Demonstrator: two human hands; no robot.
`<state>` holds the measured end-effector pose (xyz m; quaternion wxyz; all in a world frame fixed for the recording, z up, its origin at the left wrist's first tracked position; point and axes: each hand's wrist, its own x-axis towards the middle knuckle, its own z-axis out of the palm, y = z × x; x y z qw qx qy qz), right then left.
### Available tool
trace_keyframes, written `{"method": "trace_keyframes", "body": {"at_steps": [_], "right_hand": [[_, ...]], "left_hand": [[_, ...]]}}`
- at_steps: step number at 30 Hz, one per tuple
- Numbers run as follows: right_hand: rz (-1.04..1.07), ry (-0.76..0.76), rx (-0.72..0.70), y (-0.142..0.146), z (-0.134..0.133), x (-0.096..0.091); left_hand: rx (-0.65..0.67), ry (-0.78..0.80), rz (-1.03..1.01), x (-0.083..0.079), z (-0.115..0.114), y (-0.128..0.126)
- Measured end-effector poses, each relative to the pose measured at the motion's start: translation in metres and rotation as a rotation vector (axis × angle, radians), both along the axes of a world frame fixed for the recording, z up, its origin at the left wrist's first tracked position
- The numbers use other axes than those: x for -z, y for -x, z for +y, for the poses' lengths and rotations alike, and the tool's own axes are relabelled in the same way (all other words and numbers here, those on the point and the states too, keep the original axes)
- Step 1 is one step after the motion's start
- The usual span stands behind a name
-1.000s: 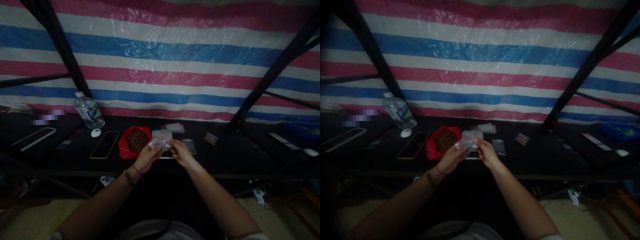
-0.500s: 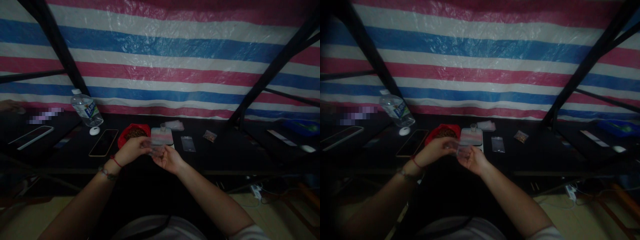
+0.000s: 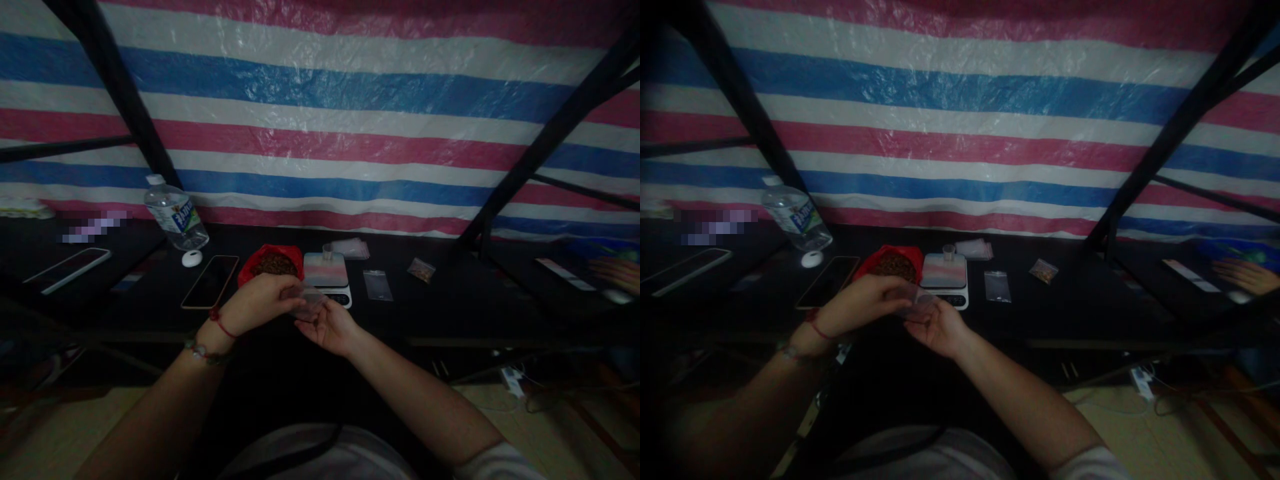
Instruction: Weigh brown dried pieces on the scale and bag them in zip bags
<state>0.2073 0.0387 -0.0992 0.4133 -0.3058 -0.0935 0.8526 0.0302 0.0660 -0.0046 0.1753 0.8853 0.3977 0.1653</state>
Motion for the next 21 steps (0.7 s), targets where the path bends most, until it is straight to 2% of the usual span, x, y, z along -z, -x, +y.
{"method": "trace_keyframes", "body": {"at_steps": [6,21], "right_hand": [[0.009,0.057,-0.003,0.001,0.0,0.0],[0.011,0.025,-0.019,-0.004,0.006,0.007]], "left_hand": [[0.05,0.066,0.05,0.002,0.004,0.0],[0.027,0.114,-0.025,0.014,0.012,-0.002]]}}
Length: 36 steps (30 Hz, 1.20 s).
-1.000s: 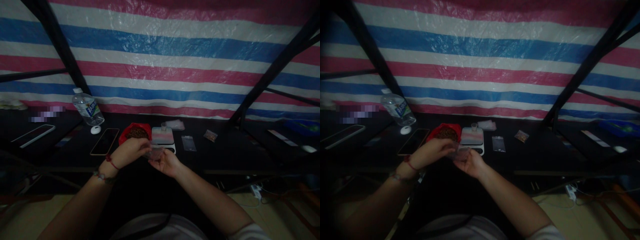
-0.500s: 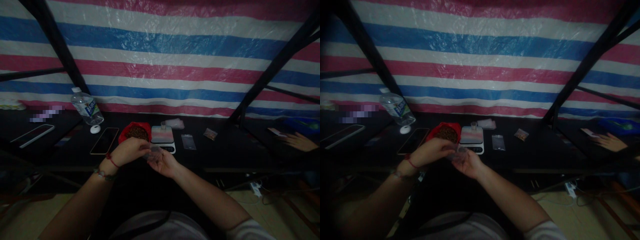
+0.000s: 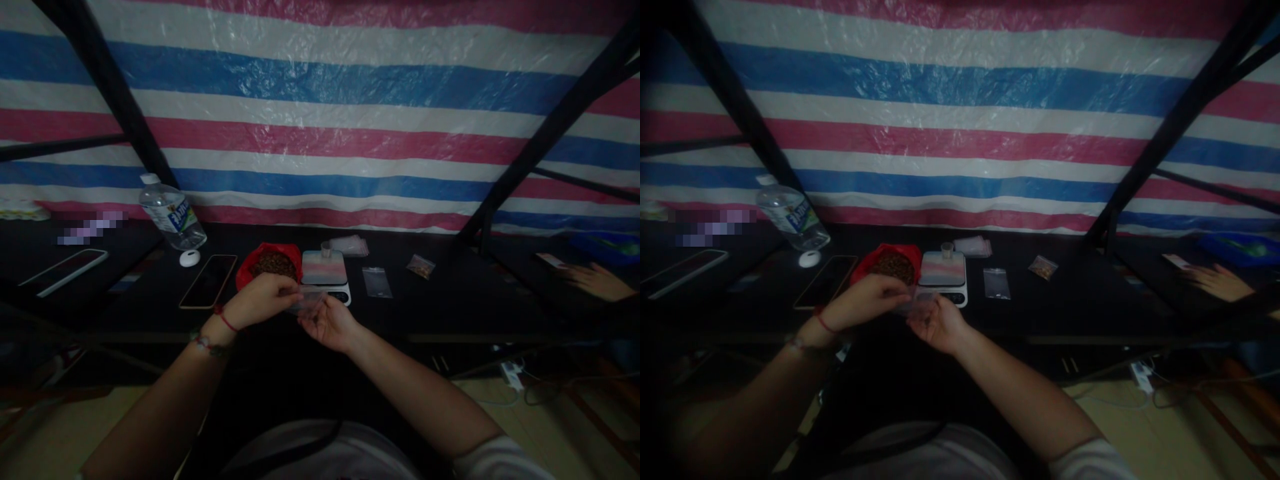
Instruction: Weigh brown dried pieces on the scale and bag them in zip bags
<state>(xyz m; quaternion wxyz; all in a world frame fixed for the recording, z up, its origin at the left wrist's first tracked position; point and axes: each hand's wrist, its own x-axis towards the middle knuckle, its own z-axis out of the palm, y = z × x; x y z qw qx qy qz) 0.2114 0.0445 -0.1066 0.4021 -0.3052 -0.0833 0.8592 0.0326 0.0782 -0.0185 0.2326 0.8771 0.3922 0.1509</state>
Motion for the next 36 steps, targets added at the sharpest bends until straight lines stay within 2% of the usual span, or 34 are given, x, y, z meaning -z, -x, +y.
{"method": "trace_keyframes", "body": {"at_steps": [4,11,17,24,27,30,33,36], "right_hand": [[0.003,-0.005,0.001,0.0,-0.001,-0.003],[-0.017,-0.051,0.018,-0.002,-0.004,-0.012],[-0.045,-0.092,-0.003,-0.004,-0.001,-0.012],[-0.091,-0.065,-0.192,-0.007,-0.004,-0.015],[-0.134,-0.057,-0.201,-0.006,-0.006,-0.017],[-0.163,-0.127,-0.188,-0.004,-0.007,-0.015],[-0.153,-0.156,-0.145,-0.004,-0.006,-0.012],[-0.117,-0.044,-0.095,-0.009,-0.002,-0.014]], "left_hand": [[0.003,0.03,0.007,0.002,0.004,0.002],[-0.142,-0.007,-0.014,0.007,0.014,0.01],[-0.065,0.076,-0.036,0.003,0.011,0.011],[0.0,0.053,0.007,0.001,0.009,0.008],[0.028,0.043,-0.01,0.0,0.007,0.008],[0.031,0.043,-0.022,-0.002,0.007,0.009],[-0.005,0.034,-0.042,-0.003,0.009,0.015],[-0.138,-0.026,-0.093,-0.008,0.013,0.028]]}}
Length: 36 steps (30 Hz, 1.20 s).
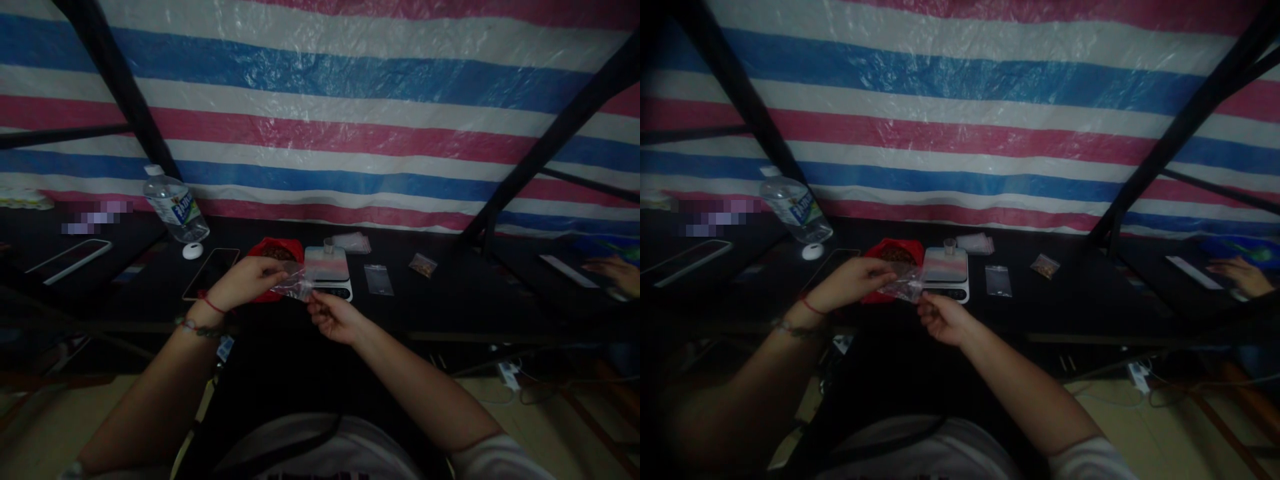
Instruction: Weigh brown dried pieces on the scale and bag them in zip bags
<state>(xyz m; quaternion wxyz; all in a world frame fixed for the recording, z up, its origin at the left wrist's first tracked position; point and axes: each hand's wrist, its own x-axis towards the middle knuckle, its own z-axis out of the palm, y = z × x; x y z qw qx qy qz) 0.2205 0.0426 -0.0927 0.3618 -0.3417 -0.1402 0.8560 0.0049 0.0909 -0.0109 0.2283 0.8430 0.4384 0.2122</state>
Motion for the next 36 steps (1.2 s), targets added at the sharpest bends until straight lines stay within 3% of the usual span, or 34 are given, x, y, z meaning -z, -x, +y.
{"method": "trace_keyframes", "body": {"at_steps": [3,5,7,10,12,16,19,22,24,28,32,36], "right_hand": [[0.023,0.057,0.098,-0.007,0.011,-0.014],[0.018,-0.032,0.195,-0.008,0.023,-0.028],[-0.028,-0.238,0.341,-0.003,0.037,-0.044],[-0.182,-0.624,0.585,0.021,0.06,-0.058],[-0.317,-0.806,0.609,0.044,0.075,-0.058],[-0.624,-1.028,0.238,0.079,0.095,-0.044],[-0.731,-1.086,0.213,0.079,0.101,-0.033],[-0.683,-1.051,0.31,0.059,0.095,-0.032],[-0.544,-0.962,0.341,0.045,0.085,-0.037],[-0.268,-0.803,0.274,0.022,0.056,-0.051],[-0.359,-0.728,0.426,0.002,0.038,-0.053],[-0.493,-0.705,0.537,-0.021,0.034,-0.044]], "left_hand": [[-0.278,-0.122,-0.139,-0.007,0.004,0.017],[-0.484,-0.239,-0.263,-0.011,0.005,0.029],[-0.642,-0.34,-0.391,-0.013,0.007,0.037],[-0.729,-0.393,-0.575,-0.012,0.008,0.045],[-0.709,-0.375,-0.658,-0.01,0.009,0.046],[-0.692,-0.324,-0.742,-0.007,0.011,0.042],[-0.695,-0.29,-0.735,-0.005,0.015,0.037],[-0.671,-0.243,-0.711,0.001,0.019,0.028],[-0.636,-0.21,-0.694,0.007,0.02,0.019],[-0.493,-0.139,-0.638,0.02,0.013,-0.009],[-0.297,0.023,-0.605,0.034,0.0,-0.041],[-0.149,0.188,-0.583,0.053,-0.011,-0.063]]}}
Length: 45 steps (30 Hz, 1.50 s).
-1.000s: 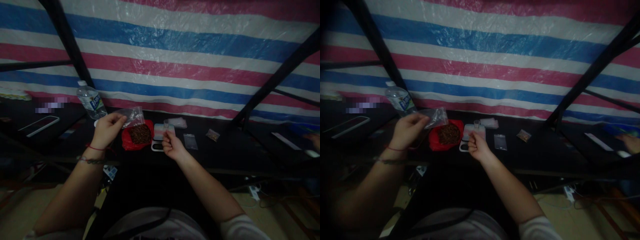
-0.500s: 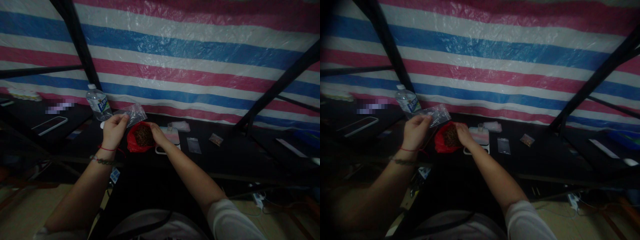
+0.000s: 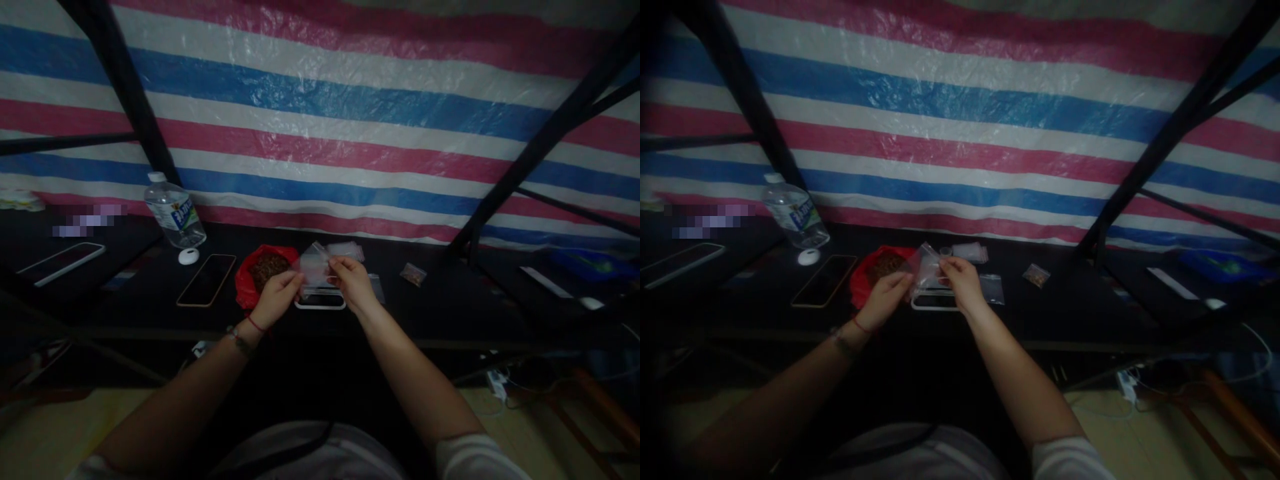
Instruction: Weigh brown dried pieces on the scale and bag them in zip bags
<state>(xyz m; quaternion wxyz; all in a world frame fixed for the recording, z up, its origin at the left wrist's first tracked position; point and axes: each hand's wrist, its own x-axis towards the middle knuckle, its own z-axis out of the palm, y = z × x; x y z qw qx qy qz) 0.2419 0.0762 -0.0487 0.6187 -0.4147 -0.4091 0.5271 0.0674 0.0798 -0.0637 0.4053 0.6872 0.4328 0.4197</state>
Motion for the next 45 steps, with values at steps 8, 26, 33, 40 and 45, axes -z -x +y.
{"method": "trace_keyframes", "body": {"at_steps": [8,26,33,40,45], "right_hand": [[-0.236,-0.029,0.202,-0.093,0.005,0.015],[-1.581,0.451,0.549,-0.237,0.016,0.078],[-1.146,0.242,0.494,-0.235,0.015,0.064],[-0.009,0.034,0.011,-0.117,-0.002,-0.007],[0.057,0.089,-0.257,-0.036,-0.008,-0.019]], "left_hand": [[0.106,0.13,-0.001,0.018,0.0,-0.009],[-0.095,-0.339,0.787,-0.014,0.046,0.066],[-0.113,-0.306,0.651,-0.019,0.031,0.048],[0.084,-0.082,0.116,-0.012,0.012,0.023],[0.325,0.105,-0.176,-0.014,-0.004,0.009]]}}
